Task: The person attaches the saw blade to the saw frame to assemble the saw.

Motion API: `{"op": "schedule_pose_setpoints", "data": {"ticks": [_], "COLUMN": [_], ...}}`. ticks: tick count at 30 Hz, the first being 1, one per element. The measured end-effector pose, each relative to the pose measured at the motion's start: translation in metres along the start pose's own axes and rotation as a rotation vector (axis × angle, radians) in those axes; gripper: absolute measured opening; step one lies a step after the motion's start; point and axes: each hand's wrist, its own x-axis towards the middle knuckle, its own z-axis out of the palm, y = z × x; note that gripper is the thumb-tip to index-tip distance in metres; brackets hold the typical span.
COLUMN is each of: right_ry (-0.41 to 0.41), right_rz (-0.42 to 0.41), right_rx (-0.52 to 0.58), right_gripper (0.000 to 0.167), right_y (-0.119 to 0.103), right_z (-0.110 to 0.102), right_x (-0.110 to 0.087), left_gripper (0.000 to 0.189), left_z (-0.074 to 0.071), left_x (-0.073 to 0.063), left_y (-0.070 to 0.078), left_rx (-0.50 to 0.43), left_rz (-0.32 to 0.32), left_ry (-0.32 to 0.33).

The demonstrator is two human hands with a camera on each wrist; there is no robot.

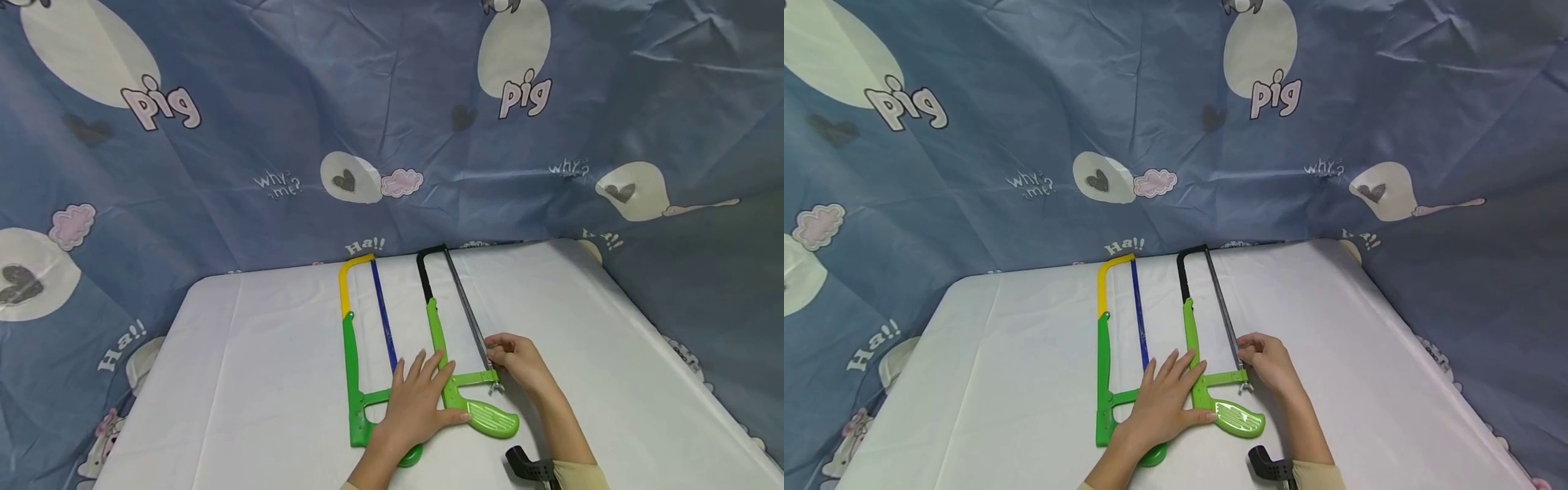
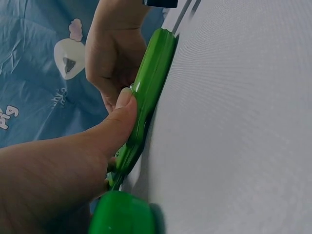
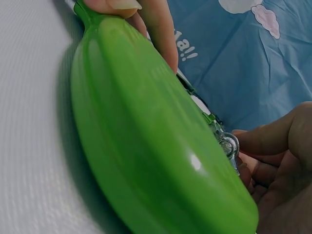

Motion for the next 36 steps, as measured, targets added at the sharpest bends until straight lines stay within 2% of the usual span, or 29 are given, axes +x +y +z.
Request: {"op": "schedule_pose_setpoints", "data": {"ticks": [16,28,36], "right_ry": [0.014,-0.003,-0.002], "right_rz": [0.008,0.042,0.02], "right_rx": [0.041,0.029,0.052], "right_gripper": [0.029,0.029,0.029], "right_y": [-0.0029,-0.0027,-0.0041], "right_z": [0.0008,-0.0001,0.0002], "right_x": [0.0026,-0.0001,0.0018], "left_gripper": [0.086,0.086,0.086], "left_z": [-0.0011,0.0006,-0.0001], "left_x": [0.0009,0.0017,0.0009], "left_y": [0.0006,0.0007,0.0004], "left_rx": [-0.007,-0.003,-0.008], "left_rz": [-0.01,-0.003,-0.011], "left_ry": [0.006,0.0,0.004]}}
